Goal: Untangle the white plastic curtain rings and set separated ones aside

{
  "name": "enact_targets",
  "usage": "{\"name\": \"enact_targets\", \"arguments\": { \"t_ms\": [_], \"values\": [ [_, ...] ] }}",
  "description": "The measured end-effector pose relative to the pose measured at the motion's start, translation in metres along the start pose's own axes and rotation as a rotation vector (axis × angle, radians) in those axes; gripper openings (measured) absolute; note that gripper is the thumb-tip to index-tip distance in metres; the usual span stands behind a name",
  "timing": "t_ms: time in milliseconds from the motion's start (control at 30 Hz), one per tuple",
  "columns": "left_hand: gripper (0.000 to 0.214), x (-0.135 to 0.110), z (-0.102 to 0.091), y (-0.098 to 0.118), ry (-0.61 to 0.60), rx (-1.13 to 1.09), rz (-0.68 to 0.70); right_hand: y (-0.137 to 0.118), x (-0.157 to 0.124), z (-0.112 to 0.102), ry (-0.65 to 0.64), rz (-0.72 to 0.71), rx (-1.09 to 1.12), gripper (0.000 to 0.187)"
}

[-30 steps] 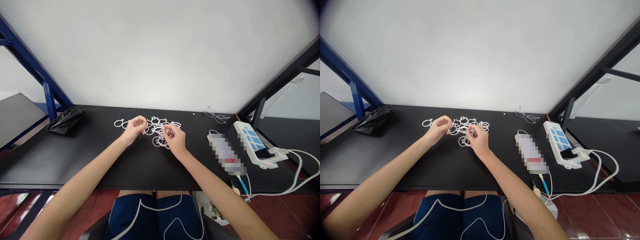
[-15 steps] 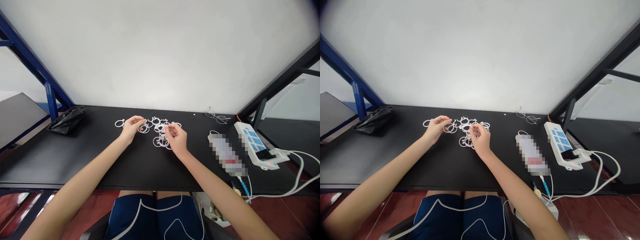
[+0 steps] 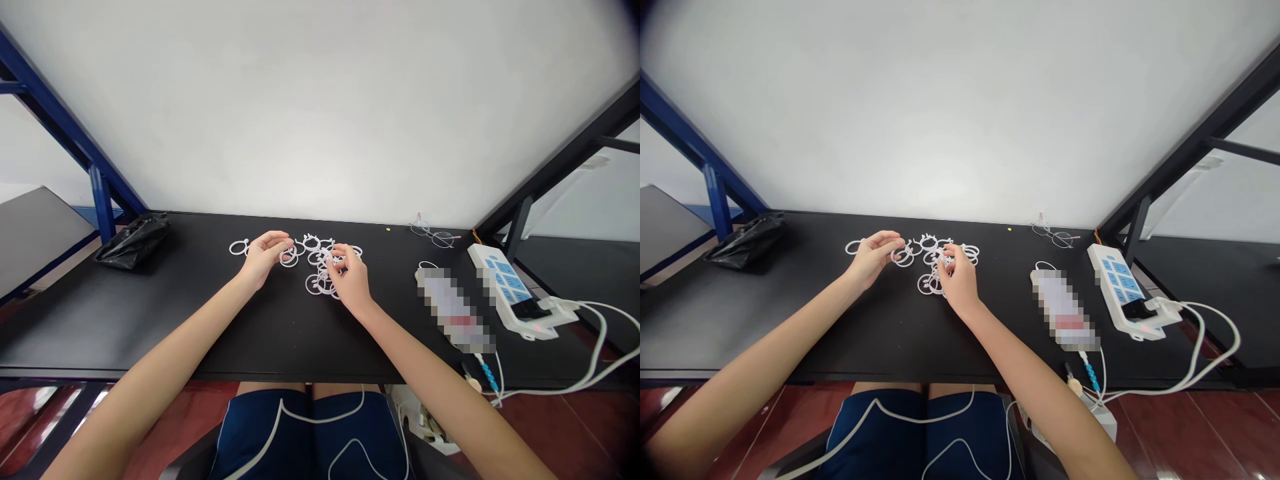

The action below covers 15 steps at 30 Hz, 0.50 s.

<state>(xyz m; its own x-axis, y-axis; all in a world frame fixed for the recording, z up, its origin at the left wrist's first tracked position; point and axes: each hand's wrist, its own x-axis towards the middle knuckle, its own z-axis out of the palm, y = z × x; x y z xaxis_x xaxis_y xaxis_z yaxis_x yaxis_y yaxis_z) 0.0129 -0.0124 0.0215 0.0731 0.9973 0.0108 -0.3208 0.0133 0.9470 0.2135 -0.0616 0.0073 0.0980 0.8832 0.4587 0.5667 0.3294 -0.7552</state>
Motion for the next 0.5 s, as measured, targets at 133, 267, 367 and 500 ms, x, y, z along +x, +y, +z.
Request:
{"name": "enact_targets", "arguments": {
  "t_ms": [133,267,367,500],
  "values": [
    [0.034,-0.0012,0.0013,-0.0004,-0.052,0.044,0.027,-0.0034,-0.001,-0.0003,-0.002,-0.009,-0.035,0.026],
    [0.031,-0.0025,0.0022,-0.0015,-0.097,0.077,0.041,-0.0067,-0.0018,-0.0011,-0.007,-0.032,-0.078,0.02],
    [0.03,-0.0031,0.0021,-0.0016,-0.117,0.093,0.039,-0.0082,-0.0018,-0.0016,-0.001,-0.043,-0.082,0.021],
    [0.029,-0.0034,0.002,-0.0002,-0.116,0.108,0.023,-0.0082,-0.0021,-0.0011,0.01,-0.039,-0.048,0.024]
  ]
}}
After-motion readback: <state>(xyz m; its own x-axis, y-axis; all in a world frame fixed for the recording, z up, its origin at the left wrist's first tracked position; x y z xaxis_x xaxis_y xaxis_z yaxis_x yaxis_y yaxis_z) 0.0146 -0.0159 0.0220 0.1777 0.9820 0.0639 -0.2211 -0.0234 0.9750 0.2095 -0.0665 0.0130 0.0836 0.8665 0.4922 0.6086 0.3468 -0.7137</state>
